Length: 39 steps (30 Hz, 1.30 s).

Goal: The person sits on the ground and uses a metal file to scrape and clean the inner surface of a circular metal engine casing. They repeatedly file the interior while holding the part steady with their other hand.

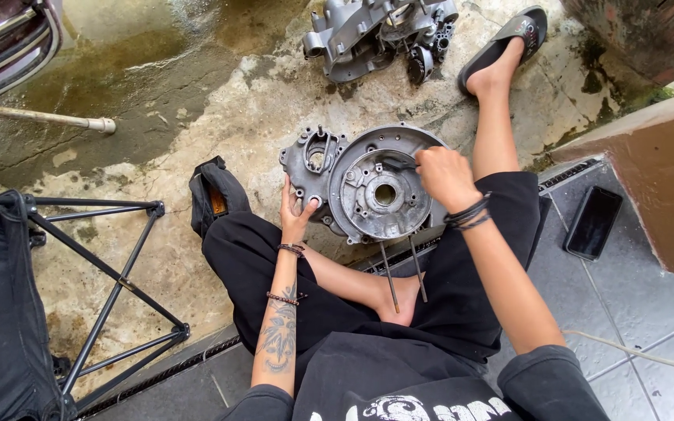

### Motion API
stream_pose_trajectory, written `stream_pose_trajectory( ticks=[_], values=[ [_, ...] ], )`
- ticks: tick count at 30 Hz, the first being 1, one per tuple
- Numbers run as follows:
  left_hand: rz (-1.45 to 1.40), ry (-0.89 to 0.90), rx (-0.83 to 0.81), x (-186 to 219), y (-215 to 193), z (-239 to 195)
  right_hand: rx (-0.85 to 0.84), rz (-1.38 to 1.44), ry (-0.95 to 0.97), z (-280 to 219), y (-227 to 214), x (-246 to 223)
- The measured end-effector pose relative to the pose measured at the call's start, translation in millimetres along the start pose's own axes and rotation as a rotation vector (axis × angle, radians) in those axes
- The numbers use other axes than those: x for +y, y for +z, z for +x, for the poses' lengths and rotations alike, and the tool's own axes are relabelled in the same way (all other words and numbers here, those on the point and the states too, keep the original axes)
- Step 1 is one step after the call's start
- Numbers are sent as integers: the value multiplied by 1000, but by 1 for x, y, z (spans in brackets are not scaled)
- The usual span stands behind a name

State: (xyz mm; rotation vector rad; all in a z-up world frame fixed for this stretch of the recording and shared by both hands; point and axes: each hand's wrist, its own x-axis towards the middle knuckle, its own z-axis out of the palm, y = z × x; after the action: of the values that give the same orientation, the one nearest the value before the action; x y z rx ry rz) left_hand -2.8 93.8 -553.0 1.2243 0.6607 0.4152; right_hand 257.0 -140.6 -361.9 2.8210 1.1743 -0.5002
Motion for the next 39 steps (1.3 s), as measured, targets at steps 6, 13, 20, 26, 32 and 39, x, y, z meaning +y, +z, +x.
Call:
stream_pose_trajectory(
  ticks=[6, 13, 20, 26, 32, 39],
  values=[
    [-30, -16, 13, -7, -3, 2, -38, 240, -16, -22, -13, 9],
    [-13, -5, 16, 0, 0, 0, 35, 355, 31, -48, 3, 5],
    [1, 13, 10, 2, 0, 1, 13, 499, 184, -114, -14, -6],
    [23, 49, 11, -5, -1, 4, 167, 479, 186, -66, 35, -15],
    [34, 61, 18, -1, 1, 1, 90, 442, 167, -91, 10, -21],
    [23, 39, 1, -2, -2, 3, 123, 479, 145, -107, -18, -55]
  ],
)
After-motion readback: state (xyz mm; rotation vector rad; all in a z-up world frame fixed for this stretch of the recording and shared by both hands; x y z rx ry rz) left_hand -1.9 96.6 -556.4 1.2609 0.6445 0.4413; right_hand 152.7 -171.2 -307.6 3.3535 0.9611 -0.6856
